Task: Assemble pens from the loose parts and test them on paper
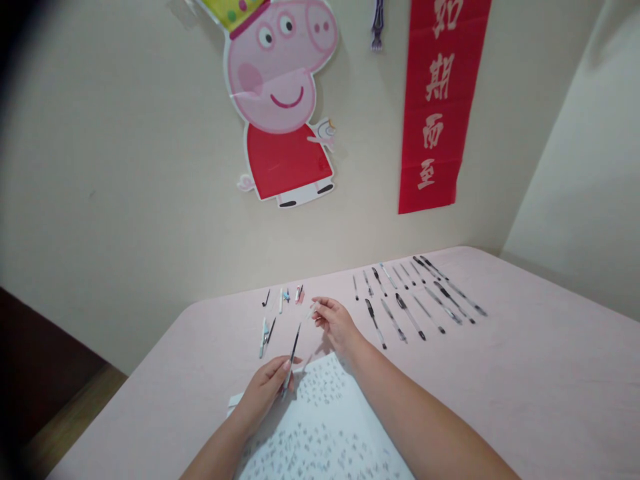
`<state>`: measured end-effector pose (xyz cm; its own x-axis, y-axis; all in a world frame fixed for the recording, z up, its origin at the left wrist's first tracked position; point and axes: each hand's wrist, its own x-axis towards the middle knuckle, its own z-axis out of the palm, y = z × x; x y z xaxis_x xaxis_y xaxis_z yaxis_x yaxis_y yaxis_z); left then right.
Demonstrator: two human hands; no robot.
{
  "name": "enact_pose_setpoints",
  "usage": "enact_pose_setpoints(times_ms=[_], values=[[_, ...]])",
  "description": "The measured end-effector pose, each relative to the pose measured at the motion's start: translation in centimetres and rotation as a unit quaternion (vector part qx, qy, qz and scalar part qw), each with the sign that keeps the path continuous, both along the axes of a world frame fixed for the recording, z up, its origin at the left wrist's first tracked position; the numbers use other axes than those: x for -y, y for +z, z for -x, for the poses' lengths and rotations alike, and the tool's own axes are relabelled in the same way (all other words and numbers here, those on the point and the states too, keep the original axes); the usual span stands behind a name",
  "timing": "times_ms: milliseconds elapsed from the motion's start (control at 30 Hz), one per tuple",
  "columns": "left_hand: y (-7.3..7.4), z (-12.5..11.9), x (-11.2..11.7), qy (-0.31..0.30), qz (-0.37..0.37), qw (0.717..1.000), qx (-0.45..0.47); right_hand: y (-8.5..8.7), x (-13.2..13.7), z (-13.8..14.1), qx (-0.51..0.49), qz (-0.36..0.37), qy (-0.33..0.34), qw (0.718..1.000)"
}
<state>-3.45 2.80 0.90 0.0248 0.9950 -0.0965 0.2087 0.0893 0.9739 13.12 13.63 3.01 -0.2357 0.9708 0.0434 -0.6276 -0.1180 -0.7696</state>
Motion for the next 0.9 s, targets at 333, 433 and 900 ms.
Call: enact_pose_setpoints(times_ms=[333, 433, 900], values=[[0.1, -0.1, 0.0, 0.000, -0.004, 1.000, -0.005, 0.1, 0.1, 0.2, -0.006, 0.000, 0.010, 1.000], [0.1, -0.1, 0.1, 0.000, -0.005, 1.000, -0.006, 0.1, 0.2, 0.3, 0.002, -0.001, 0.012, 1.000], [0.3, -0.2, 0.0, -0.002, -0.021, 1.000, -0.010, 0.4, 1.0, 0.7, 0.055, -0.031, 0.041, 0.997]])
